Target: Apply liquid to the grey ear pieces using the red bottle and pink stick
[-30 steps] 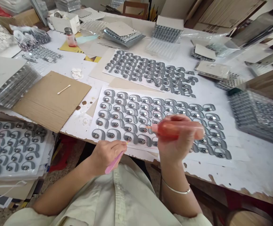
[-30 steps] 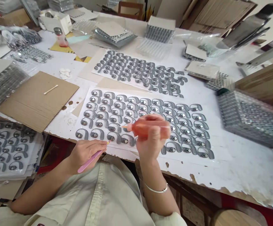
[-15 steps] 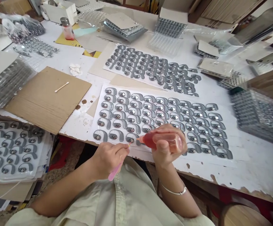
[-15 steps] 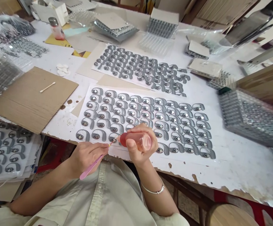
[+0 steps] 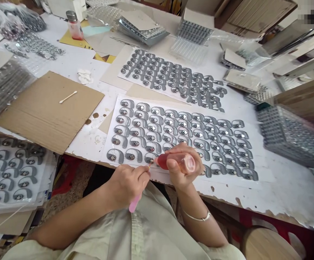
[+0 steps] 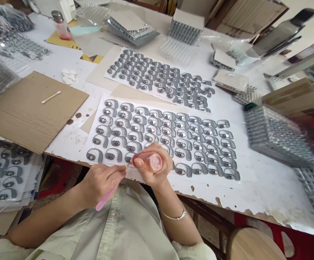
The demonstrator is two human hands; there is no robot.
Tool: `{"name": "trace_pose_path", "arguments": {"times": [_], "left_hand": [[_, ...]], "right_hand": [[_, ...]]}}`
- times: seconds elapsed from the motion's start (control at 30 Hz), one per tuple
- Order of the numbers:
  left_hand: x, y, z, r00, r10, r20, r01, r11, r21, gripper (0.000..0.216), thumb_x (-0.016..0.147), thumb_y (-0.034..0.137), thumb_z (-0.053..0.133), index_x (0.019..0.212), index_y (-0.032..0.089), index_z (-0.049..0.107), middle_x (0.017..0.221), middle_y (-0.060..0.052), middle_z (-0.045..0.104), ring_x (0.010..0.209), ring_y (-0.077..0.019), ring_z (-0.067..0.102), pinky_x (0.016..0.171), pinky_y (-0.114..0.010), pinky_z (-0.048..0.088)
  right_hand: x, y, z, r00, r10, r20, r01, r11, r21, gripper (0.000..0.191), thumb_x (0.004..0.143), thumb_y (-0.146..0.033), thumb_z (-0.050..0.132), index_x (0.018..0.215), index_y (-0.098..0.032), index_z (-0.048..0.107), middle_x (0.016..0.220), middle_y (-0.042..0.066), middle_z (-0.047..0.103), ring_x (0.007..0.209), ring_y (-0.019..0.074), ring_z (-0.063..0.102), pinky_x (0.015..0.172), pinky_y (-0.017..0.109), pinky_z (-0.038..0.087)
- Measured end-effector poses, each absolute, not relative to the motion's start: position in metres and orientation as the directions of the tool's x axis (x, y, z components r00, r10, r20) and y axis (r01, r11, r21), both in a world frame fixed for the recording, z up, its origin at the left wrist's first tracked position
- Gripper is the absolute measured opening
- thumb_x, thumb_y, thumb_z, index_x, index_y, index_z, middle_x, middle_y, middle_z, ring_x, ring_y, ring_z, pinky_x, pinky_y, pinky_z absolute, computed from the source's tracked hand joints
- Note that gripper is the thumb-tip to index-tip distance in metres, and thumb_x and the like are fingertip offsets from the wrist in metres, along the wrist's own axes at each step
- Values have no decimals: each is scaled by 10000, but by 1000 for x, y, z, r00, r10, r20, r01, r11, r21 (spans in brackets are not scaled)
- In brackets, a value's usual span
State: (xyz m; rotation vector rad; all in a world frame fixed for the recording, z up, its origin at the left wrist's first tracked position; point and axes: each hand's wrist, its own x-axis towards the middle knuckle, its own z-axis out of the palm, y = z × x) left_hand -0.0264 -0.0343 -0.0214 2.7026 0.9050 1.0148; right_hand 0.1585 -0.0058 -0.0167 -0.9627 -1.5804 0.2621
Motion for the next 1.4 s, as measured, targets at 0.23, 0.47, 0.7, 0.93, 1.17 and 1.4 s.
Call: {"name": "trace_pose_path", "arguments": {"times": [0.23,0.47,0.7,0.93,1.17,1.4], "left_hand": [[-26,-35,-20,608,577,545,501,-812,300,188,847,57,429,851,101,612,814,-80,706,529,-151,630,400,-286,453],[-26,-35,-21,598,591,541,506,-802,318,185,812,42,440,853,108,608,816,-70,705,536,-149,636,405,-277,459],[-28,-36,-24,599,604,526,496,-796,348,192,772,41,471,878,112,614,892,-63,711,567,-158,651,419,-281,475],[-29,-35,-26,611,604,512,484,-797,362,209,756,35,474,895,105,613,884,-55,710,542,-155,632,442,-287,494],[-29,-35,-24,610,612,503,489,-790,369,204,762,37,463,889,115,603,862,-65,703,553,-146,634,448,-256,475],[-29,-36,-27,624,620,475,497,-785,371,181,766,42,472,880,126,585,862,-60,699,546,-139,627,443,-263,464]], "right_hand": [[159,-6,-19,65,670,739,428,650,-628,187,802,-317,687,888,-186,585,703,-3,600,569,131,535,488,295,427],[158,-6,-19,40,652,757,435,671,-601,197,801,-313,690,896,-177,583,709,-1,599,564,131,540,478,291,430],[157,-5,-20,67,604,794,447,693,-565,197,797,-311,691,882,-172,580,712,3,599,552,135,545,465,294,432],[158,-5,-21,63,603,796,465,688,-558,190,798,-314,687,882,-184,576,712,-1,602,547,135,536,471,299,434],[160,-5,-23,68,584,809,468,697,-543,193,786,-294,693,886,-184,570,712,1,615,541,141,550,467,299,438],[163,-6,-25,53,573,818,502,693,-518,214,785,-331,695,895,-207,559,700,-15,610,520,142,548,458,308,449]]}}
